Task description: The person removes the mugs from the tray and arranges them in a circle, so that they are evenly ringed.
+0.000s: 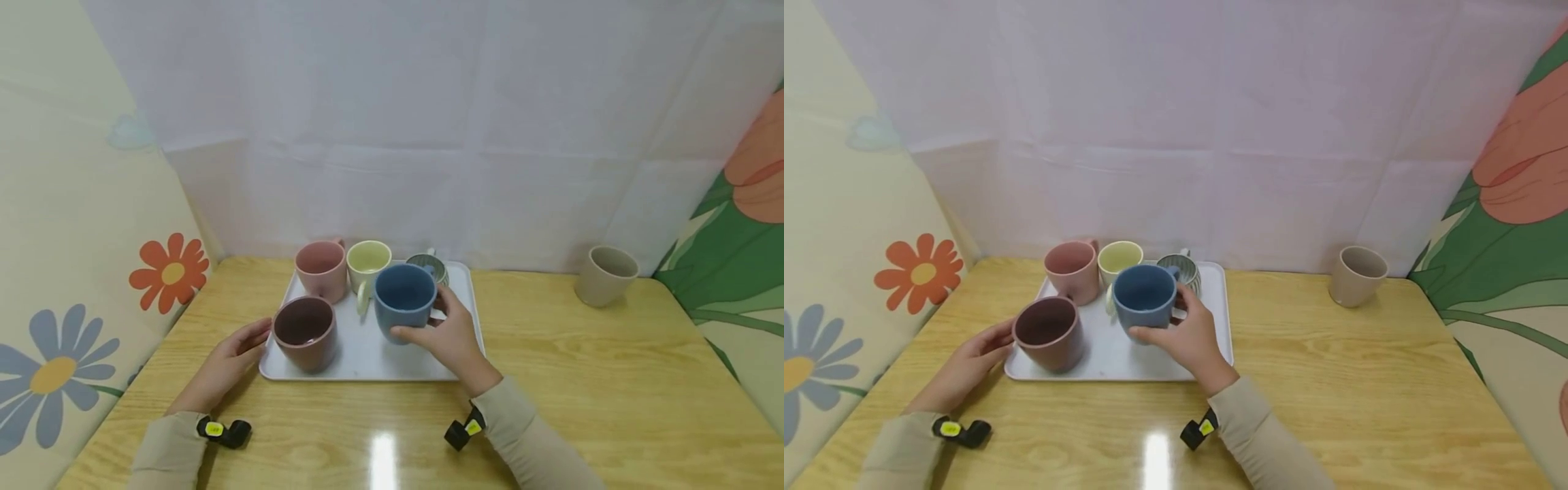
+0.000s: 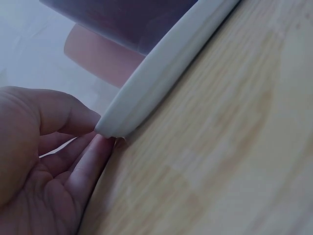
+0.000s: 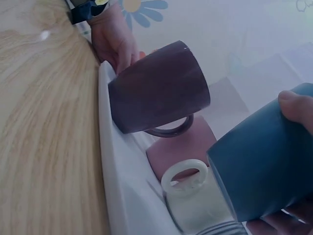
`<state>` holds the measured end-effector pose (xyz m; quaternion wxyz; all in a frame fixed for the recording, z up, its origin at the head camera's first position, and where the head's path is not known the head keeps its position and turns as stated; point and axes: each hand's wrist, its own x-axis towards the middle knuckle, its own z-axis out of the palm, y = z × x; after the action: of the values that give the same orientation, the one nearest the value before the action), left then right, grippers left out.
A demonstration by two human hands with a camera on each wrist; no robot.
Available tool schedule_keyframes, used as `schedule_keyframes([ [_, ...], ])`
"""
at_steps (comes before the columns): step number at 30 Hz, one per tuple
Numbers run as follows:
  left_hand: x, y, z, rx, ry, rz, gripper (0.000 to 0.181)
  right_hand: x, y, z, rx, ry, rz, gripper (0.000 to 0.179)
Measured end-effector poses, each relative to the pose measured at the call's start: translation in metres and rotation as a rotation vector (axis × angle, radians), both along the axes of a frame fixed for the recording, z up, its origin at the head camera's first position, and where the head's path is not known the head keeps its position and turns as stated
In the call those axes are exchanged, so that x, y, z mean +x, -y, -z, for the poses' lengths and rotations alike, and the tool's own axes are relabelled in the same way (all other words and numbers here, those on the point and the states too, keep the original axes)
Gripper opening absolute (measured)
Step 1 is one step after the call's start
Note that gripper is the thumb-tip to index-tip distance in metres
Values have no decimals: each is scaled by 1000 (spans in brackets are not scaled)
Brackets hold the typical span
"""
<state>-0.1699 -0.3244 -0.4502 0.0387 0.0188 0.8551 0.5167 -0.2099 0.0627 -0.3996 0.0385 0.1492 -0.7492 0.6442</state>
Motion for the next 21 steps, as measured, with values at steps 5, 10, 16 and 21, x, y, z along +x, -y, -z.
schedule_keyframes([
  [5,-1,-1,0,-9,9,-5,56,-3,-8,-3,13,6,54,83],
  [10,-1,-3,0,14,-4,6,55,-7,-16,-5,57,2,123,85],
  [16,-1,-1,3,42,-21,12,55,-10,-27,-10,71,-27,164,83],
  [21,-1,-1,1,25,-8,1,55,-12,-35,-15,71,-36,180,85],
])
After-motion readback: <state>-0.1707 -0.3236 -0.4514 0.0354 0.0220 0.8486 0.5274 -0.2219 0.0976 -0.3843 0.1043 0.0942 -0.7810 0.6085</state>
